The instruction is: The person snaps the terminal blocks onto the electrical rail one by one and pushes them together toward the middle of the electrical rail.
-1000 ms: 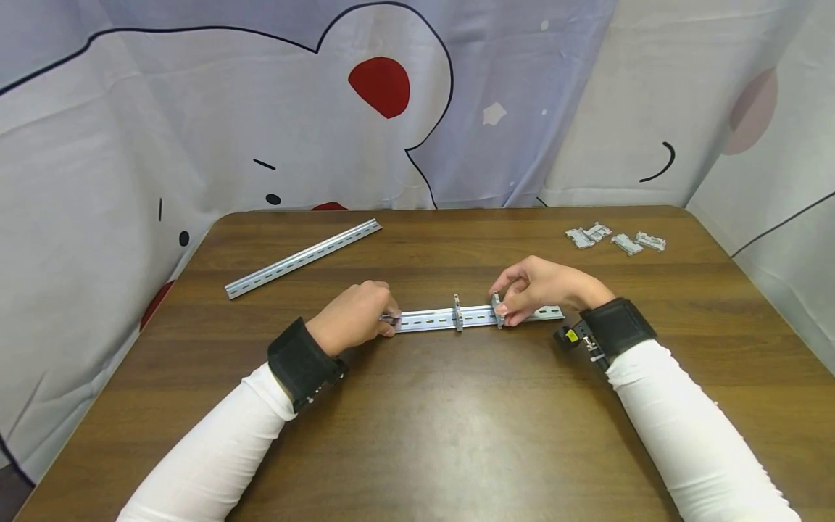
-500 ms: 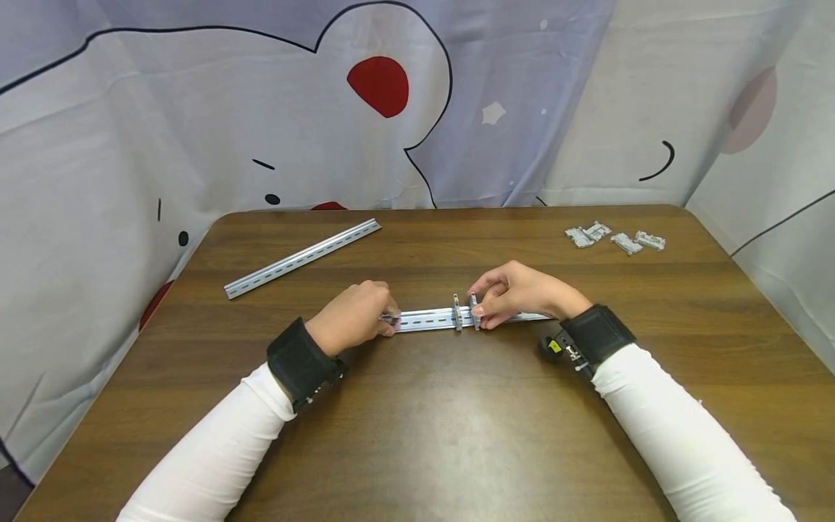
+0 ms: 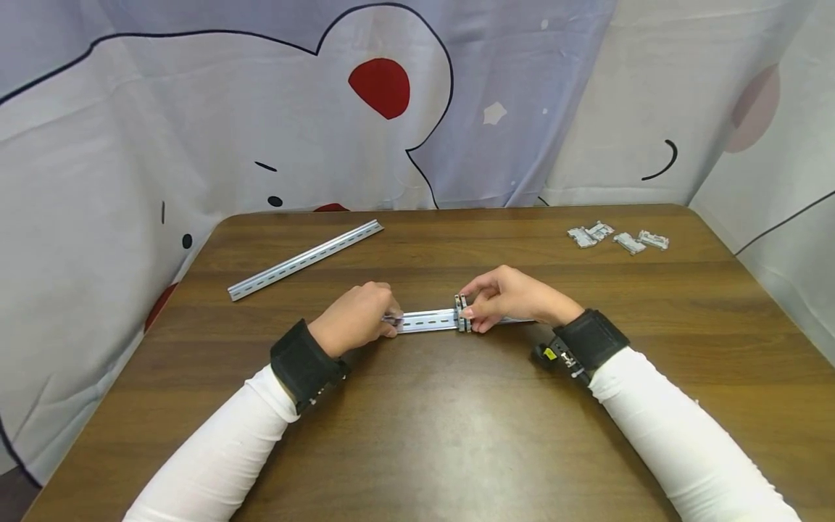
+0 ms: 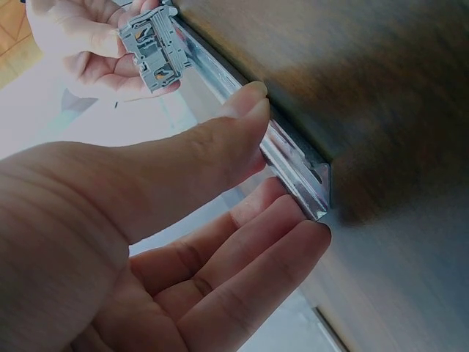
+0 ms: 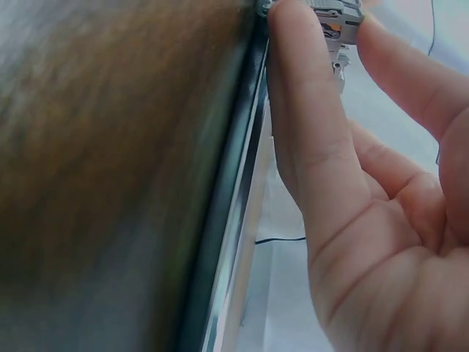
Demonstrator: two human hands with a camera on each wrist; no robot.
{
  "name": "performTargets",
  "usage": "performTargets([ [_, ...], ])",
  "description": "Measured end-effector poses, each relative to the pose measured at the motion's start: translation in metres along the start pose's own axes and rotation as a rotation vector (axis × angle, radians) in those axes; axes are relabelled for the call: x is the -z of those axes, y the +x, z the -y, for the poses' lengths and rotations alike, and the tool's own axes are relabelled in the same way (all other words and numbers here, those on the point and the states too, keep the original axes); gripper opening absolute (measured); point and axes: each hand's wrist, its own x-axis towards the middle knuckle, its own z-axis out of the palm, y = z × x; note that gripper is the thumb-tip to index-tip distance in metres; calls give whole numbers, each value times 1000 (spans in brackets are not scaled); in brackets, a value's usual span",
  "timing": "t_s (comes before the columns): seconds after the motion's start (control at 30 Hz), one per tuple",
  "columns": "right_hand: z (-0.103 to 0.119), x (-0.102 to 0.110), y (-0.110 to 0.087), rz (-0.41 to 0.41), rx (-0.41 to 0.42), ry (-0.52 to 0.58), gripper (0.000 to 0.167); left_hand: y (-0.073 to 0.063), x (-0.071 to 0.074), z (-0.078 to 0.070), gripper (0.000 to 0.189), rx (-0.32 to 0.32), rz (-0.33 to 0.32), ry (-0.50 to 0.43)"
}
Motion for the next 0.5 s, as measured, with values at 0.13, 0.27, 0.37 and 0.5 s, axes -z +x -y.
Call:
performTargets([
  [0.13,0,0,-1,5,-2,-14,44,0,-1,-1,7,-5,-1,-1],
  [0.27,1,-5,0,-34,-17,-17,41,0,-2,0,7,-2,5,-5],
  [0.37,4,-10,1,-71,-23,-32,40,0,-1,0,7,1,4,-10],
  [0.5,6,-13,2,-96,-30,-42,38,1,-1,1,8,6,4,-10],
])
